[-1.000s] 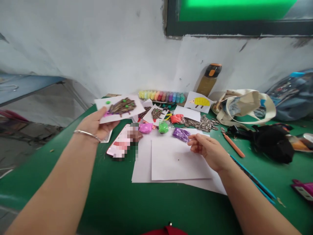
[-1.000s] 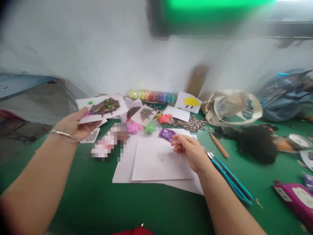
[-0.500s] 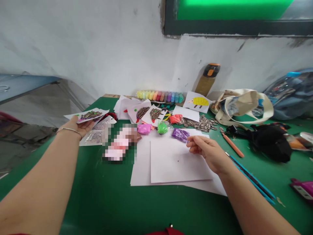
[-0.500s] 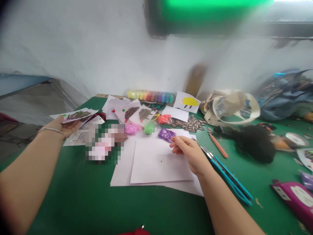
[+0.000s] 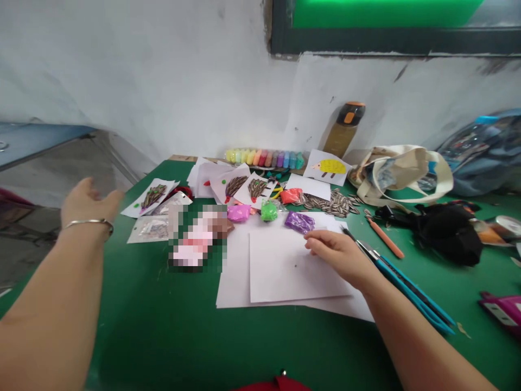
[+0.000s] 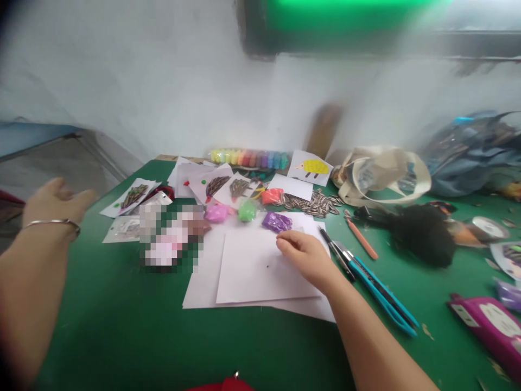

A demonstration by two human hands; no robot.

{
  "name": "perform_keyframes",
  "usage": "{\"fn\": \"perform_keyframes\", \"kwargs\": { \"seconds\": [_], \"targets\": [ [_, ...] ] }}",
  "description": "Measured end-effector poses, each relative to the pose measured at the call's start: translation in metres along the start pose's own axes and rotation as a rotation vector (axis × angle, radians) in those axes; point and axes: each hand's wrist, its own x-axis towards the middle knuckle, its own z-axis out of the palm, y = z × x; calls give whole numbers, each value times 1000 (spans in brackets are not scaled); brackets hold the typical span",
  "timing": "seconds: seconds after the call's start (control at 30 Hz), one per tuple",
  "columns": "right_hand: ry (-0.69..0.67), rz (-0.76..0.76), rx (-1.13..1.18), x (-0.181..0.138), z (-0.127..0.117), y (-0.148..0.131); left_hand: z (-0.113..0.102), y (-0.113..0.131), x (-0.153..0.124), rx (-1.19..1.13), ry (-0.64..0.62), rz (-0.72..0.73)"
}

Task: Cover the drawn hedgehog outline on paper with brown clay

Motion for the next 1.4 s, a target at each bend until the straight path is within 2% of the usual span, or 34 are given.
{"fn": "perform_keyframes", "kwargs": {
  "seconds": [0.07,0.1,0.17,0.27,0.3,0.37,0.43,0.53,0.8,0.97,1.03,1.13,1.2,1.4],
  "targets": [
    [-57,-72,-172,-4,3,-6,-7,35,-25,43,92,-156],
    [-95,-124,-250,-6,4,-10,-9,58,-42,33,56,-129],
    [-194,-269,-384,-12,5,-18,-4,109,-82,-26,-107,110],
    [-291,-372,-465,-21,4,-30,19,173,-141,-229,-452,679],
    [-309,-379,-473,-23,3,-32,30,188,-157,-237,-532,798],
    [-333,-387,-490,-26,1,-35,51,206,-180,-141,-661,887],
    [-345,-399,-505,-28,1,-36,68,213,-193,-26,-762,893],
    [-357,-413,-535,-29,2,-34,78,210,-199,64,-831,898],
    [-377,-460,-592,-35,10,-33,75,208,-195,78,-893,933],
    [-400,-423,-534,-33,0,-36,71,214,-195,83,-926,936],
    [-354,-351,-469,-30,-7,-35,69,216,-196,80,-942,956],
    [-158,-226,-451,-21,-15,-26,67,220,-198,79,-958,983],
    [-67,-213,-467,-14,-15,-19,66,222,-199,89,-969,986],
    [23,-260,-464,-3,-11,-5,61,227,-200,94,-988,975]
  ]
}}
